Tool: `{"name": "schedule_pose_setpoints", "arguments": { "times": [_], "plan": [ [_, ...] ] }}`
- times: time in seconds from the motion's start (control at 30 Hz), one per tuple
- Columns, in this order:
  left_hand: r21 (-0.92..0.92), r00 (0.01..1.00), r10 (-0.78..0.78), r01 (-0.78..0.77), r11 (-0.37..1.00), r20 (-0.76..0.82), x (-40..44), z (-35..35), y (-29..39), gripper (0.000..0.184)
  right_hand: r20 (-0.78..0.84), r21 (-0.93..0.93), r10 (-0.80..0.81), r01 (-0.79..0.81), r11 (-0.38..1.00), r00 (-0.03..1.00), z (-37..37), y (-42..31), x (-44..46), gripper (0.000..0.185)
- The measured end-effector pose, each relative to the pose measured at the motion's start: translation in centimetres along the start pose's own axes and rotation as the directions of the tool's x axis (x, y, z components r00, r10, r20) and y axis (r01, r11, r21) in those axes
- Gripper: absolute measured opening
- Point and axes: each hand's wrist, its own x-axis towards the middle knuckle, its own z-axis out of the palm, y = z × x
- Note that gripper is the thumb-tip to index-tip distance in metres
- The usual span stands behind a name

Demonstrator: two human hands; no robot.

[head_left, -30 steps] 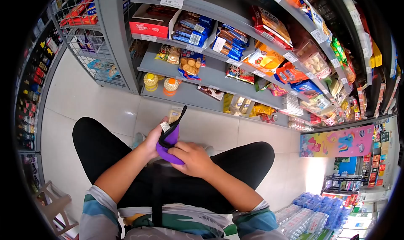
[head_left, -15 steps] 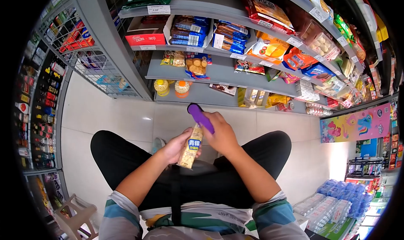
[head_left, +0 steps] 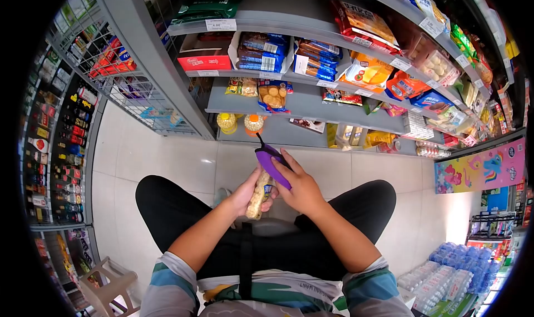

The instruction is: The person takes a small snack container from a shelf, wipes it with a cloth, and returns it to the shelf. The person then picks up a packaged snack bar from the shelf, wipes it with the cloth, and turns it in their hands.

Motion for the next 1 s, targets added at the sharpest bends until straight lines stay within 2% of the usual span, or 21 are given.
{"name": "schedule_pose_setpoints", "arguments": {
  "times": [0.07,0.17,0.23,0.4,0.47,0.5,0.57,0.63,0.7,0.77,0.83,0.97,1.0],
  "plan": [
    [-0.032,1.000,0.004,-0.004,0.999,-0.007,0.3,-0.3,0.1,0.045,0.000,-0.033,-0.018,0.018,0.999,1.000,0.1,0.2,0.2,0.051],
    [0.063,0.995,0.062,-0.057,0.996,-0.078,0.9,-0.3,0.1,0.043,0.036,-0.072,-0.015,0.017,0.997,0.999,0.0,0.3,0.4,0.051],
    [0.099,0.973,0.069,-0.048,0.994,-0.222,0.9,0.4,0.2,0.041,0.071,-0.079,0.004,0.002,0.997,0.997,0.1,0.3,0.4,0.052],
    [0.120,0.980,0.072,-0.050,0.992,-0.184,1.8,-2.6,-0.2,0.044,0.132,0.010,-0.071,0.071,0.997,0.989,0.8,0.4,0.4,0.053],
    [0.100,0.950,0.118,-0.093,0.991,-0.289,2.1,-3.1,-0.2,0.041,0.163,0.051,-0.081,0.073,0.996,0.983,0.9,0.4,0.5,0.053],
    [0.100,0.950,0.119,-0.093,0.991,-0.290,2.2,-3.3,-0.1,0.041,0.193,0.090,-0.089,0.073,0.993,0.977,0.9,0.4,0.5,0.054],
    [0.096,0.911,0.204,-0.181,0.979,-0.359,2.6,-4.0,0.4,0.038,0.215,0.114,-0.123,0.100,0.988,0.969,1.3,0.6,0.5,0.054],
    [0.067,0.903,0.224,-0.214,0.975,-0.366,2.6,-5.5,0.8,0.036,0.236,0.143,-0.162,0.131,0.981,0.958,1.6,0.6,0.4,0.054],
    [-0.025,0.909,0.270,-0.293,0.956,-0.318,2.2,-6.8,1.5,0.036,0.305,0.156,-0.197,0.155,0.976,0.932,1.7,0.5,0.2,0.055],
    [-0.046,0.914,0.263,-0.291,0.956,-0.309,2.1,-7.3,2.1,0.037,0.306,0.171,-0.222,0.176,0.969,0.926,1.7,0.5,0.2,0.055],
    [-0.125,0.865,0.247,-0.330,0.936,-0.437,1.0,-4.1,3.5,0.039,0.307,0.185,-0.246,0.196,0.963,0.919,1.5,0.4,0.1,0.055],
    [-0.059,0.854,0.339,-0.391,0.918,-0.394,1.5,-3.4,5.0,0.037,0.276,0.141,-0.201,0.167,0.976,0.940,0.5,0.3,0.3,0.054],
    [0.005,0.804,0.398,-0.441,0.897,-0.441,1.8,-3.4,5.2,0.036,0.271,0.098,-0.188,0.167,0.981,0.944,0.3,0.3,0.3,0.056]
  ]
}}
